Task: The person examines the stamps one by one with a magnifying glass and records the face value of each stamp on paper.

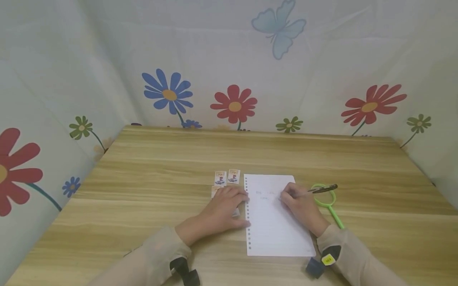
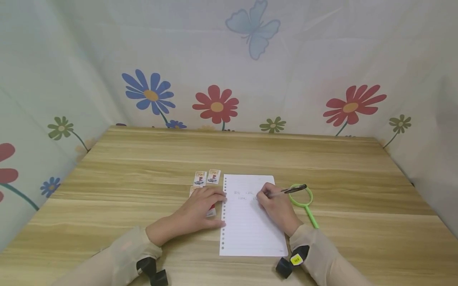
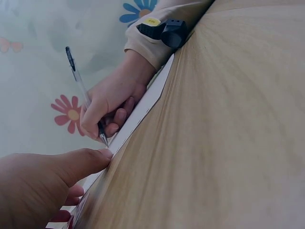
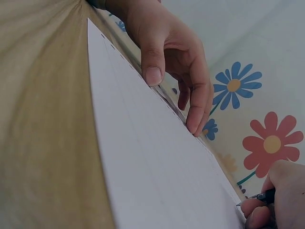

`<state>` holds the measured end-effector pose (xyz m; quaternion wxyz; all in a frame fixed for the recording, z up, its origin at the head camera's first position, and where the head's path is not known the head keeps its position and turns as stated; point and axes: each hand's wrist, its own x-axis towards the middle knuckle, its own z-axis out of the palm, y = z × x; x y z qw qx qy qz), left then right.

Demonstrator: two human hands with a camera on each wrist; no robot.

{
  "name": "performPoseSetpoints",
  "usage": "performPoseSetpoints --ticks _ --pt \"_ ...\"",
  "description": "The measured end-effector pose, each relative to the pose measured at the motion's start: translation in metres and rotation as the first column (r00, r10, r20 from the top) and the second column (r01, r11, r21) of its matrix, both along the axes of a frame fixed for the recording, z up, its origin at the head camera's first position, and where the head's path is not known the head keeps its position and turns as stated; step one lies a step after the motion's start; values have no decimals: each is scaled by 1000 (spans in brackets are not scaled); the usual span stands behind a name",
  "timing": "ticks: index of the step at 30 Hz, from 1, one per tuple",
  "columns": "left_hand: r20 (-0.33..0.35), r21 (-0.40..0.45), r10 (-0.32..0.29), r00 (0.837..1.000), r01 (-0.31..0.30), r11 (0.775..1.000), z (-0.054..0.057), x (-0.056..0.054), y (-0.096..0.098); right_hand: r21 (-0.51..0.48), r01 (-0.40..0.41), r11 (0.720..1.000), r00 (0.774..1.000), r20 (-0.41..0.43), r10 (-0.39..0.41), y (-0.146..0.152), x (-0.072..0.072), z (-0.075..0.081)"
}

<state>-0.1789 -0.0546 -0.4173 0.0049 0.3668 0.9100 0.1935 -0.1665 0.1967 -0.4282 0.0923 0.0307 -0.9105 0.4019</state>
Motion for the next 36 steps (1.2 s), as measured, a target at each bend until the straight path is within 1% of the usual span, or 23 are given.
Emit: performPoseSetpoints --ticks 3,8,11,20,23,30,36 --pt "2 -2 -1 1000 1 1000 0 0 0 -6 32 999 999 18 -32 0 0 0" --pt "1 -5 2 1000 -2 1000 0 0 1 -22 55 998 998 45 -54 0 0 0" --pt "-2 -6 5 1000 -5 1000 1 1 1 -14 60 998 997 54 -59 0 0 1" --pt "-1 -13 9 1000 -9 1000 0 0 1 -3 50 999 998 37 -50 0 0 2" --pt "-1 -9 9 1000 -9 1000 0 0 0 -12 53 999 997 48 -52 0 0 2" --pt "3 -4 4 1000 -4 1000 0 0 0 -50 129 990 990 61 -126 2 -1 2" --pt "4 -4 3 1000 -3 1000 0 0 0 -27 117 993 990 80 -115 2 -1 2"
